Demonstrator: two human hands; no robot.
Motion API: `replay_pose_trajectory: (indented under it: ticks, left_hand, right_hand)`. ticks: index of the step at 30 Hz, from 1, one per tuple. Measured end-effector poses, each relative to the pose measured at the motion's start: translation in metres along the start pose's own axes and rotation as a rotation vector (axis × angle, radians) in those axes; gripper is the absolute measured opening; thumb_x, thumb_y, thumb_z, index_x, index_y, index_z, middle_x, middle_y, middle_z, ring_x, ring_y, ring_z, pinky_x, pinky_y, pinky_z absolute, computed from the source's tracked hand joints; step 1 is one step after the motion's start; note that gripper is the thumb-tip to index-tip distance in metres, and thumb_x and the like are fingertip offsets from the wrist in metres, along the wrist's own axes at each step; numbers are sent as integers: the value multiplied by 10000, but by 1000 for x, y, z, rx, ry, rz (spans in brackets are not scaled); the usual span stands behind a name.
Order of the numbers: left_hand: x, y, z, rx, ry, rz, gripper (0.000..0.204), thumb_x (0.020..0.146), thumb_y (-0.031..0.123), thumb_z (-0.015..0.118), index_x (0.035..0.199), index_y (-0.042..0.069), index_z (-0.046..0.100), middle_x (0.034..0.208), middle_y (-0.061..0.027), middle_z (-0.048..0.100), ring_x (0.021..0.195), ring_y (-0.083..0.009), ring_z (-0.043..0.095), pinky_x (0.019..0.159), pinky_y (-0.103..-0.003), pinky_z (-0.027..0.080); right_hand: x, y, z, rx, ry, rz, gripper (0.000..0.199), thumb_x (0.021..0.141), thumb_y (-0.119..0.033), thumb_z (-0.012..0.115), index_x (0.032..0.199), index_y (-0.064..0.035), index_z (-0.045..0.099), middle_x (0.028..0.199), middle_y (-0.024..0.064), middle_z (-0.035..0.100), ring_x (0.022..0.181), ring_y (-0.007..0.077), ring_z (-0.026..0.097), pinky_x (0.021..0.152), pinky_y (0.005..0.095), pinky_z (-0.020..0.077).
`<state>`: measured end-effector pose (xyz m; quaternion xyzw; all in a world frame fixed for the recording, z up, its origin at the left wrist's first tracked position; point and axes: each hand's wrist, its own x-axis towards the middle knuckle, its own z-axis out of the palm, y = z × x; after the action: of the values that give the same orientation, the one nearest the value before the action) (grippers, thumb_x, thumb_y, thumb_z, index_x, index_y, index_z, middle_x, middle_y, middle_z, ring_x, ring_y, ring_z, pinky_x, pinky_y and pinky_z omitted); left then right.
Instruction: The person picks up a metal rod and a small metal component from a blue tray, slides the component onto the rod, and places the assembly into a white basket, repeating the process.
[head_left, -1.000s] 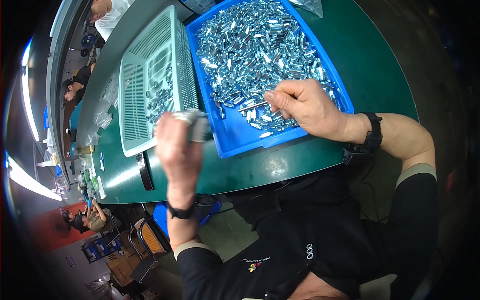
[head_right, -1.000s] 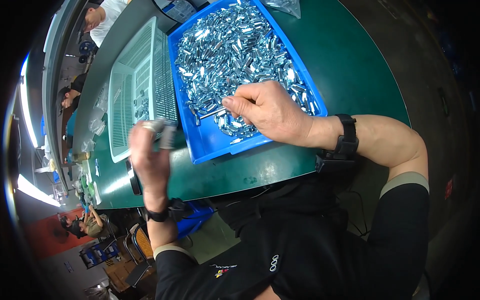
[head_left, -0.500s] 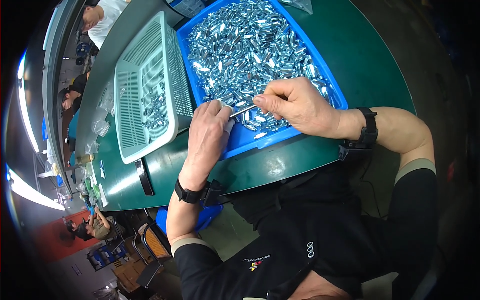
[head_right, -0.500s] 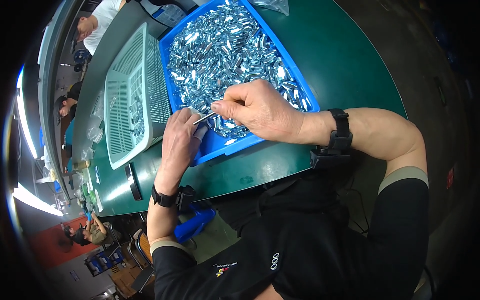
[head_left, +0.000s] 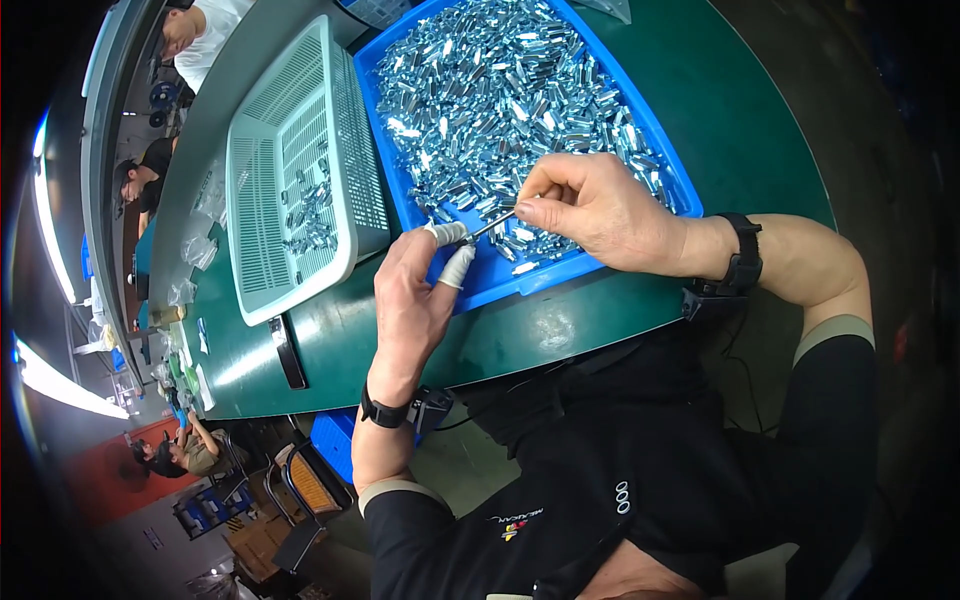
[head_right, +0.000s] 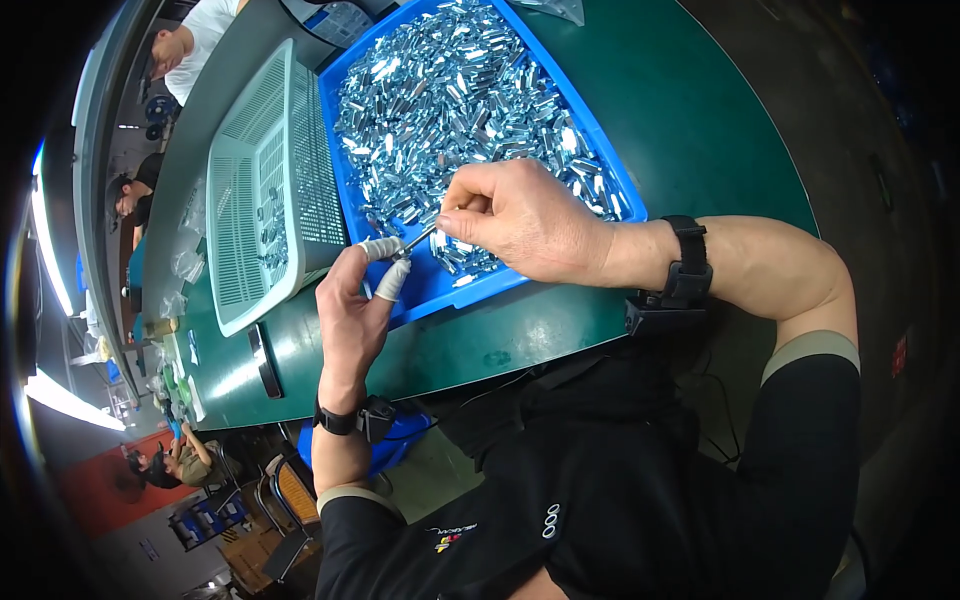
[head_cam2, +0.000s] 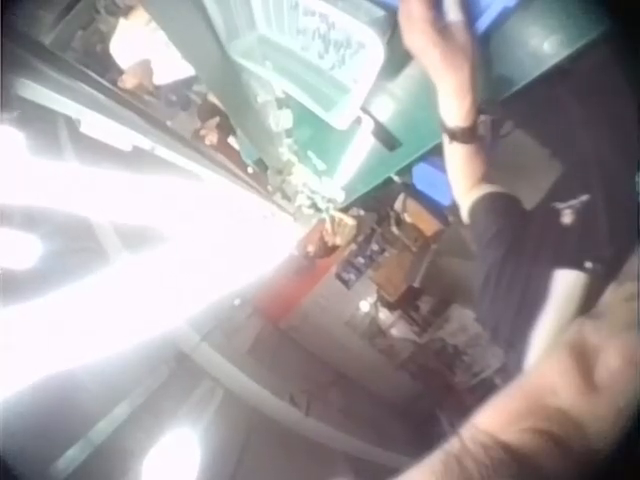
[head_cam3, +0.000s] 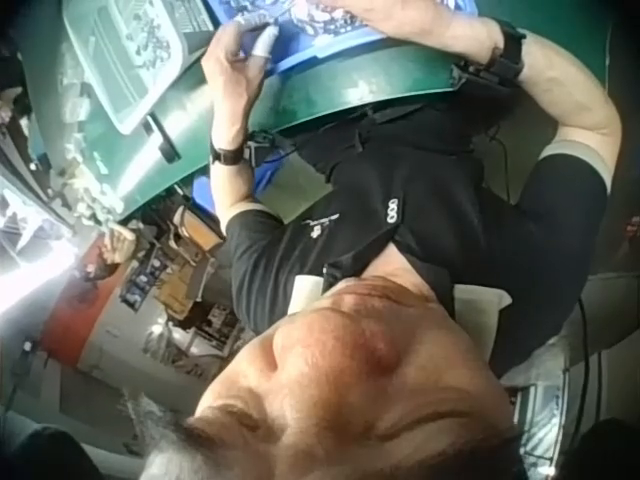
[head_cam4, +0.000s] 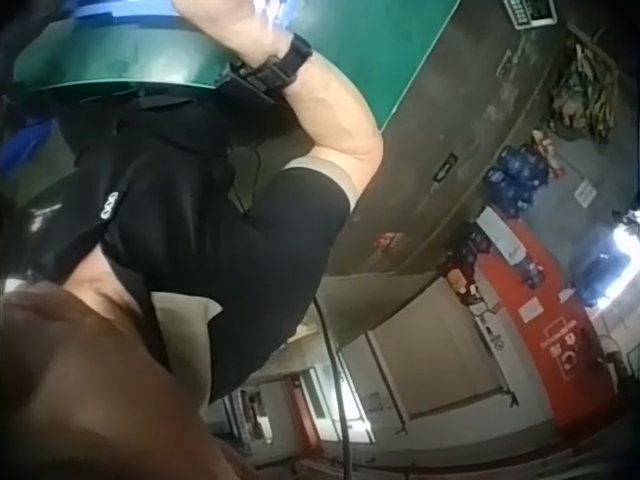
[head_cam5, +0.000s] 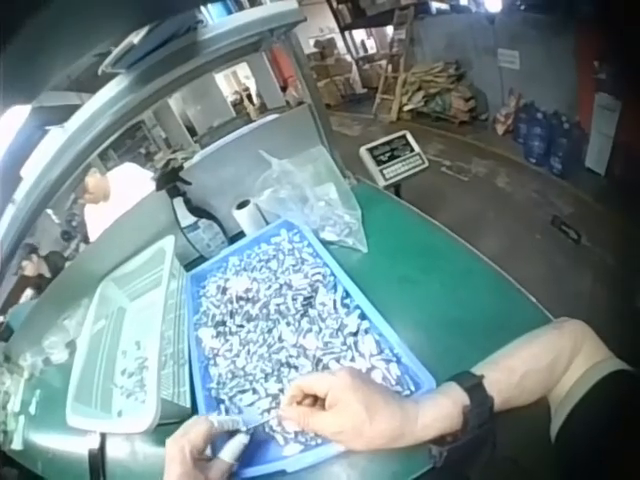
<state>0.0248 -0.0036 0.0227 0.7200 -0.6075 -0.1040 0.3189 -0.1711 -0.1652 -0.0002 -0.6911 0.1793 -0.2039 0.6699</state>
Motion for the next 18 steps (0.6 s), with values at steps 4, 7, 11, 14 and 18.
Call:
replay_pose_trajectory:
  ticks: [4, 7, 11, 14, 18]
  left_hand:
    - [-2, 6, 0, -65, 51, 27, 202, 831, -6, 777, 1015, -15, 693, 947, -143, 711, 892, -311, 683, 793, -379, 536]
    - [-2, 8, 2, -10, 63, 78, 195, 827, -5, 778, 1001, -14, 690, 927, -142, 706, 875, -314, 677, 785, -381, 535]
    - [1, 12, 5, 38, 78, 89, 190, 821, -7, 779, 987, -8, 687, 914, -138, 702, 859, -314, 670, 775, -381, 533]
    - [1, 13, 8, 44, 91, 91, 197, 813, -8, 784, 985, -2, 686, 905, -134, 698, 852, -315, 665, 764, -384, 529]
    - [4, 22, 11, 41, 67, 119, 204, 823, -3, 785, 1001, -11, 685, 939, -133, 711, 883, -288, 679, 798, -367, 532]
  right_hand:
    - [-1, -1, 0, -33, 4, -14, 160, 989, -154, 689, 957, 2, 677, 774, -19, 614, 704, 44, 515, 630, 233, 438]
    - [-3, -3, 1, -57, 20, -35, 152, 983, -145, 691, 954, 4, 676, 779, -10, 621, 696, 49, 526, 625, 237, 445]
    - [-6, -4, 4, -101, 33, -123, 139, 968, -128, 700, 945, 8, 680, 781, 13, 636, 697, 63, 553, 621, 246, 454]
    - [-7, -6, 4, -139, 68, -185, 135, 961, -122, 705, 928, 7, 685, 783, 32, 643, 693, 76, 566, 614, 255, 458]
    - [-9, -4, 6, -147, 86, -254, 149, 964, -135, 707, 916, 5, 687, 781, 44, 646, 691, 83, 567, 608, 265, 459]
